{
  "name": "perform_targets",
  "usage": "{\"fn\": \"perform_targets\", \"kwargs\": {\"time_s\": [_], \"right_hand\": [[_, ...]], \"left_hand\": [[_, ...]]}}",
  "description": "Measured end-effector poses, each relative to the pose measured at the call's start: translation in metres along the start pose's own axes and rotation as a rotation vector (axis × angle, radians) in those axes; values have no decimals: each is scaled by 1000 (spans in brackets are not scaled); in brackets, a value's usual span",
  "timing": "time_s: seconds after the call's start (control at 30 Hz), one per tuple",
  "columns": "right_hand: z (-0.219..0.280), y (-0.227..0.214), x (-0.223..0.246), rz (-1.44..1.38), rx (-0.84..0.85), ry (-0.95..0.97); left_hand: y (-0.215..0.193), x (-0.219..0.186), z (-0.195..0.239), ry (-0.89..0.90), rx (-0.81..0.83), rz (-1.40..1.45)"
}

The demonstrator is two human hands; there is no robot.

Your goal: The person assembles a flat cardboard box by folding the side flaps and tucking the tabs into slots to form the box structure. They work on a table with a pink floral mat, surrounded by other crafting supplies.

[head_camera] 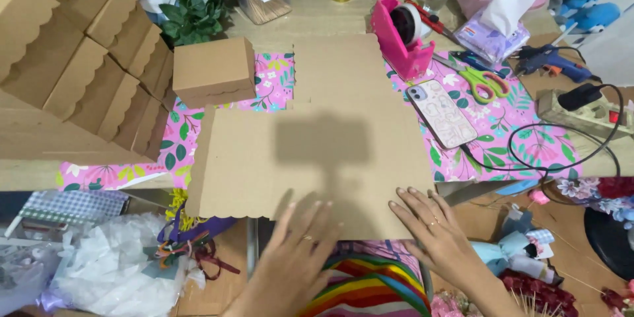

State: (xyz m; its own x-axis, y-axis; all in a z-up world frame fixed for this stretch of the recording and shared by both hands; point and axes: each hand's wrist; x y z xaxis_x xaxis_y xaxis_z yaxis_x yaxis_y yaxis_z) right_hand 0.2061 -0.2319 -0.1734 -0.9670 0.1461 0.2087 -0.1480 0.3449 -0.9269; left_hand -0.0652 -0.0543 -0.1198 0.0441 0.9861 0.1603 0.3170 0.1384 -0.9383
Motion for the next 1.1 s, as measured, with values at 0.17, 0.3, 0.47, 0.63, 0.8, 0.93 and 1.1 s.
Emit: {"fn": "perform_targets", "kwargs": {"time_s": [0.17,0.3,0.47,0.63,0.8,0.93,1.1], "right_hand": [[-13,-1,-16,-17,-14,-9],[-40,-24,-36,-115,58,79],[-79,-35,-39,54,-41,-61],[-119,-52,-43,53,94,31],[-150,-48,-23,249,121,63],[-167,-25,-15,234,156,117],[-180,20,-25,165,124,208]], "left_hand": [[52,7,-49,100,-85,111],[78,25,-73,93,-314,205],[94,25,-94,4,-318,175],[97,26,-108,-73,-300,331],[86,31,-110,-45,-132,346],[77,37,-111,-32,-122,430],[77,41,-110,-11,-62,458]]}}
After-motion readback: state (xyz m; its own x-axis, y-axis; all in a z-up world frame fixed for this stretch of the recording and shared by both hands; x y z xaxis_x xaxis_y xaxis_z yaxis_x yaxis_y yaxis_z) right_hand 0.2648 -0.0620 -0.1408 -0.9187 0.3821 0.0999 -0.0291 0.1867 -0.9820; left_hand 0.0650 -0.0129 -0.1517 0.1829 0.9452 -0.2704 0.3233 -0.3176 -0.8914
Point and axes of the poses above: each hand's wrist, its own z-axis away from the middle knuckle, its own y-axis out of the palm, x = y × z, and after that the axes turned 15 degrees about y, right-handed
